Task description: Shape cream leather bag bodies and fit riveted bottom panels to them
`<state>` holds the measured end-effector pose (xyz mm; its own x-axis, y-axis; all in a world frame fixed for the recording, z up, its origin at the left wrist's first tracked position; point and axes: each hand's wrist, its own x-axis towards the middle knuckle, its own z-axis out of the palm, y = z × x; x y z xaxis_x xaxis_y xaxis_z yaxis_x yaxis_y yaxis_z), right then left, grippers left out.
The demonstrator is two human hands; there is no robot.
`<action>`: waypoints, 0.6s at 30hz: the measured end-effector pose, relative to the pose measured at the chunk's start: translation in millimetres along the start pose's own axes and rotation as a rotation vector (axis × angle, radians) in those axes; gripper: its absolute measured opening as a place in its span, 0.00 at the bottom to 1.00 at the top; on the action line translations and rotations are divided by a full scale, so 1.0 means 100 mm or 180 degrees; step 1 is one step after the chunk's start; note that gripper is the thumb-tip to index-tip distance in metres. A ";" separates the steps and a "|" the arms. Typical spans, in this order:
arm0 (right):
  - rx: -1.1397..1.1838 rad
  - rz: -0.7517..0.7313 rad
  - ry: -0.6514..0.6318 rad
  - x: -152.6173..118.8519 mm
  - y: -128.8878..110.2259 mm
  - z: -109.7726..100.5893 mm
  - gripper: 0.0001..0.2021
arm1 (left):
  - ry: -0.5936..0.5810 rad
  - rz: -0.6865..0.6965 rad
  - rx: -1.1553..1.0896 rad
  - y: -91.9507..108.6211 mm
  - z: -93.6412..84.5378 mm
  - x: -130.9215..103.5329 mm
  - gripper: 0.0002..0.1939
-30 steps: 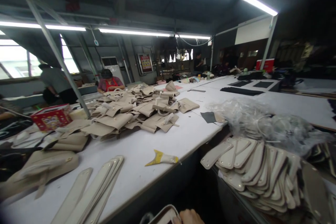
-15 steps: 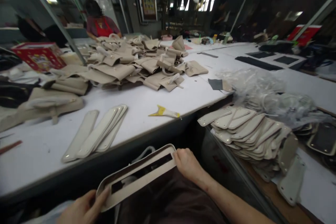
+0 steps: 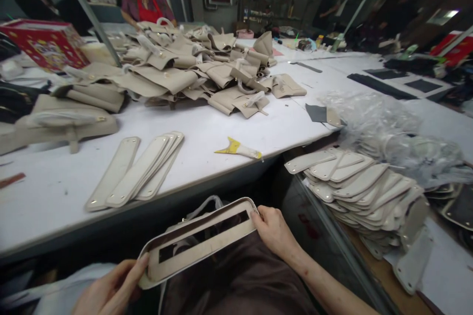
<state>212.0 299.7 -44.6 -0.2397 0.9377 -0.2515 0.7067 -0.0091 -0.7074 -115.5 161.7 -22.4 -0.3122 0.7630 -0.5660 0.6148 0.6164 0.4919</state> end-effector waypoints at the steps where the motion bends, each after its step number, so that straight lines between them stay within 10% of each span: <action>1: -0.0023 -0.0048 0.0011 0.00 0.01 0.01 0.20 | 0.0075 -0.0081 0.0105 0.03 0.00 0.00 0.28; 18: -0.1660 -0.0549 -0.0032 0.02 -0.06 0.01 0.16 | 0.0261 -0.0238 0.0587 0.14 0.08 0.03 0.19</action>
<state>206.6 301.6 -41.9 -0.3859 0.9069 -0.1690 0.8922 0.3203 -0.3185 -102.2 171.1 -22.8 -0.4150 0.7345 -0.5369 0.7076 0.6316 0.3170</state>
